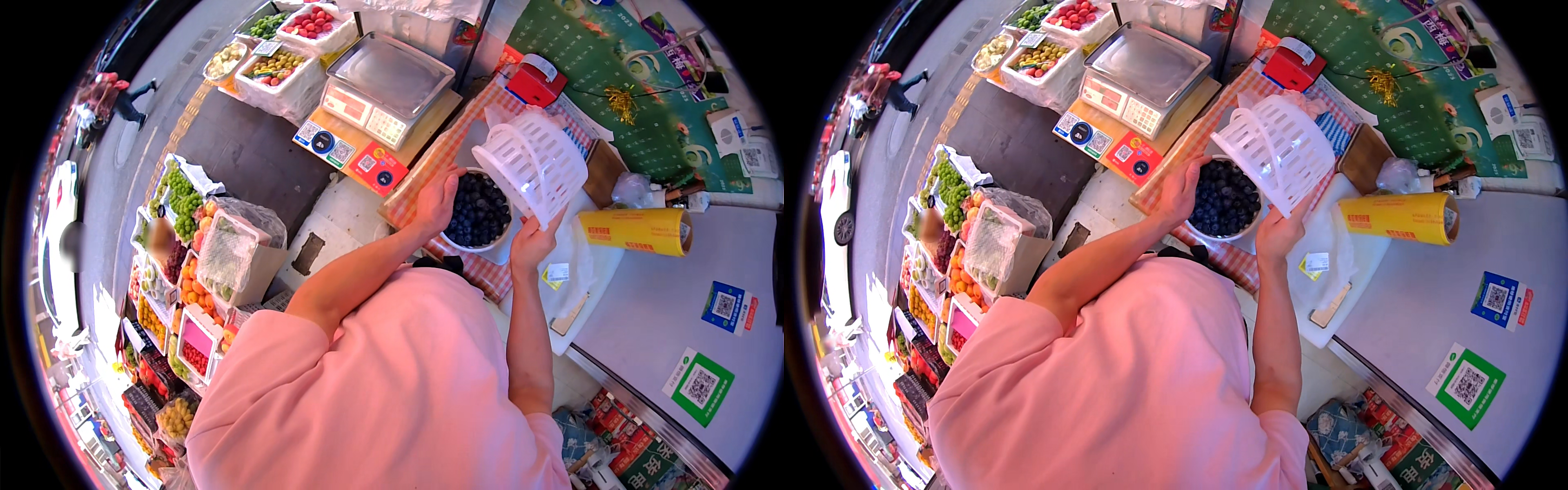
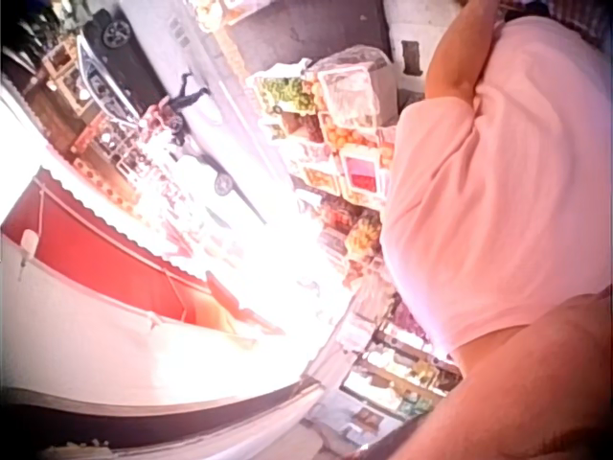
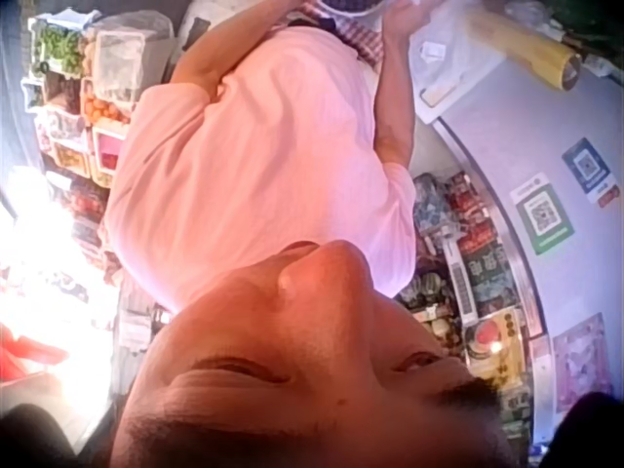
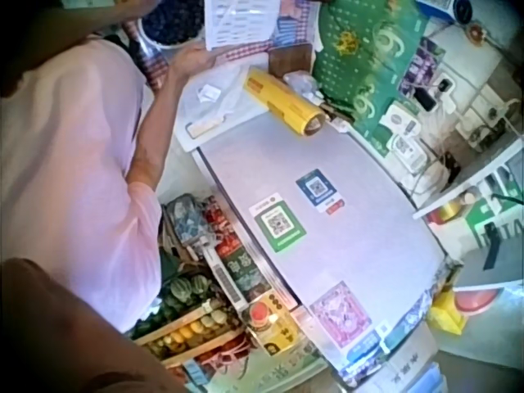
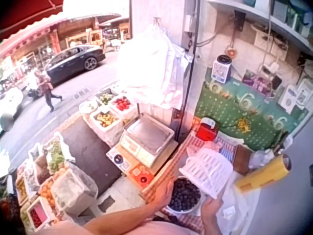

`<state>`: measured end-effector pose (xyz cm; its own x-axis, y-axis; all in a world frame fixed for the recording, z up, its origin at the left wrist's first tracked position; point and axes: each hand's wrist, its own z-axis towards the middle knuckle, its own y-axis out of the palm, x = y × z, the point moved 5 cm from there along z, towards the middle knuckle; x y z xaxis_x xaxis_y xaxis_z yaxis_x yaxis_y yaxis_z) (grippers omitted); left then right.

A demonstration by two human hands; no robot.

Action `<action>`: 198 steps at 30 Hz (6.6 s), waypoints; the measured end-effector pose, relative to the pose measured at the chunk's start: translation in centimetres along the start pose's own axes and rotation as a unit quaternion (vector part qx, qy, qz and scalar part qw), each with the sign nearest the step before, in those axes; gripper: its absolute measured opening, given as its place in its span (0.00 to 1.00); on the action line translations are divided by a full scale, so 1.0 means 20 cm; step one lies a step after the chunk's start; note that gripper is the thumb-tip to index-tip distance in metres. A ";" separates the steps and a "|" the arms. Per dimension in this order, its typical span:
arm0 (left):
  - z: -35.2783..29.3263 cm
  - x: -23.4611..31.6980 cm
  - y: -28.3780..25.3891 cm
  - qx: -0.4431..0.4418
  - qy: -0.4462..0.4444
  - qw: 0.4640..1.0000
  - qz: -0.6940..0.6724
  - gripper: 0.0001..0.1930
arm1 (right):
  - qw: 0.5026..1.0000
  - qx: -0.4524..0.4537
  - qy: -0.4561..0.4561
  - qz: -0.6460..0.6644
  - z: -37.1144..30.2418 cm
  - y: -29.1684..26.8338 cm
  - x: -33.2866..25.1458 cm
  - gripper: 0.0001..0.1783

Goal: The person transfers blueberries from a plastic container into a small basket, weighs them on a digital scale, and puts them into a plastic bag while interacting with a shop worker.

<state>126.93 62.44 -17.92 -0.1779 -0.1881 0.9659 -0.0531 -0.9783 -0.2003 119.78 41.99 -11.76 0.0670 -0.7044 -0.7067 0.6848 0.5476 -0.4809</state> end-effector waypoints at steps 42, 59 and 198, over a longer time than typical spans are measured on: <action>0.00 0.31 0.11 -0.207 0.351 0.871 0.274 0.13 | 0.898 -0.310 0.046 -0.307 -0.20 -0.15 0.73 0.08; -0.12 0.24 -0.04 -0.093 0.220 0.944 0.227 0.19 | 0.971 -0.209 0.113 -0.007 -0.09 0.06 0.08 0.11; -0.39 0.11 -0.24 0.077 -0.023 0.964 0.252 0.09 | 0.913 -0.396 0.094 0.023 0.01 0.16 0.16 0.09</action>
<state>119.12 67.38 -16.12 -0.1000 -0.6434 0.7590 0.1757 -0.7622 -0.6230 122.23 41.40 -15.42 -0.0949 -0.6229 -0.7765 -0.0594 0.7822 -0.6202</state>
